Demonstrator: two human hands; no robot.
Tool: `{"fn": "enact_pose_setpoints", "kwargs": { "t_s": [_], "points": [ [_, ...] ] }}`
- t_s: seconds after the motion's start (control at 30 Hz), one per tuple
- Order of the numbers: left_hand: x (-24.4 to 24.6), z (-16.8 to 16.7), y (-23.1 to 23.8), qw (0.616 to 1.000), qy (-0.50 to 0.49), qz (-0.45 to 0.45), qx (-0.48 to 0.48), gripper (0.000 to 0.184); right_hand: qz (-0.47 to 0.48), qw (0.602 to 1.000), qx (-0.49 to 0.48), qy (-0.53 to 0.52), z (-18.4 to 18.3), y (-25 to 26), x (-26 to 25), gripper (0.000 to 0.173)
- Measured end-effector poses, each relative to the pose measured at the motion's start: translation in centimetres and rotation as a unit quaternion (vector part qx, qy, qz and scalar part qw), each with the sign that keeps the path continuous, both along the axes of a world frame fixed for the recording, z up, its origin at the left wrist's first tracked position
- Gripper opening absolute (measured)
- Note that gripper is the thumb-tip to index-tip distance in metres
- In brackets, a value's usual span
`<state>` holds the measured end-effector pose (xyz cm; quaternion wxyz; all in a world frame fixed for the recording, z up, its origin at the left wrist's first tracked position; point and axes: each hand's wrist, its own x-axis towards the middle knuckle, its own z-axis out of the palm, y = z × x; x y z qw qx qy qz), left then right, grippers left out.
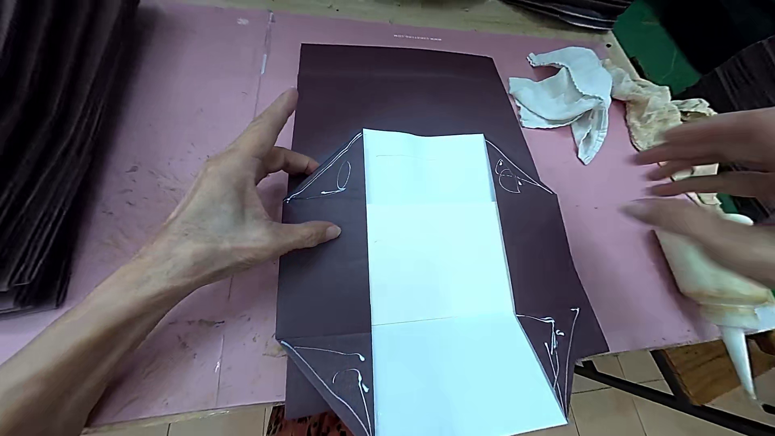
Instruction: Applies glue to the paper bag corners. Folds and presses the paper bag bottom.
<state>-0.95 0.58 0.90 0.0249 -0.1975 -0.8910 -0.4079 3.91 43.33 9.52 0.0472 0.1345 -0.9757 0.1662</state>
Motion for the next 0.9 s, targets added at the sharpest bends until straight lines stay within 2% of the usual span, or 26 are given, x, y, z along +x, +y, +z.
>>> {"fn": "enact_pose_setpoints", "kwargs": {
  "t_s": [0.1,0.2,0.47,0.7,0.9],
  "points": [
    [-0.2,0.0,0.6,1.0,0.009,-0.005,-0.006,0.123,0.223,0.971,0.009,0.079,-2.6,-7.0,-1.3,0.04],
    [-0.1,0.0,0.9,1.0,0.001,0.0,-0.002,0.124,0.313,0.946,0.017,0.082,-4.4,-11.7,-2.5,0.039],
    [-0.2,-0.6,1.3,0.999,-0.011,-0.023,0.025,0.124,0.33,0.941,0.07,0.017,-4.2,-13.5,-3.2,0.038],
    [1.5,0.4,1.9,0.999,-0.003,-0.033,0.019,0.121,0.341,0.94,0.022,0.015,-5.1,-13.9,-3.5,0.039],
    [0.2,-1.8,1.2,0.995,0.064,-0.051,0.059,0.125,0.338,0.941,0.007,0.02,-5.0,-13.7,-3.5,0.036]
  ]
}}
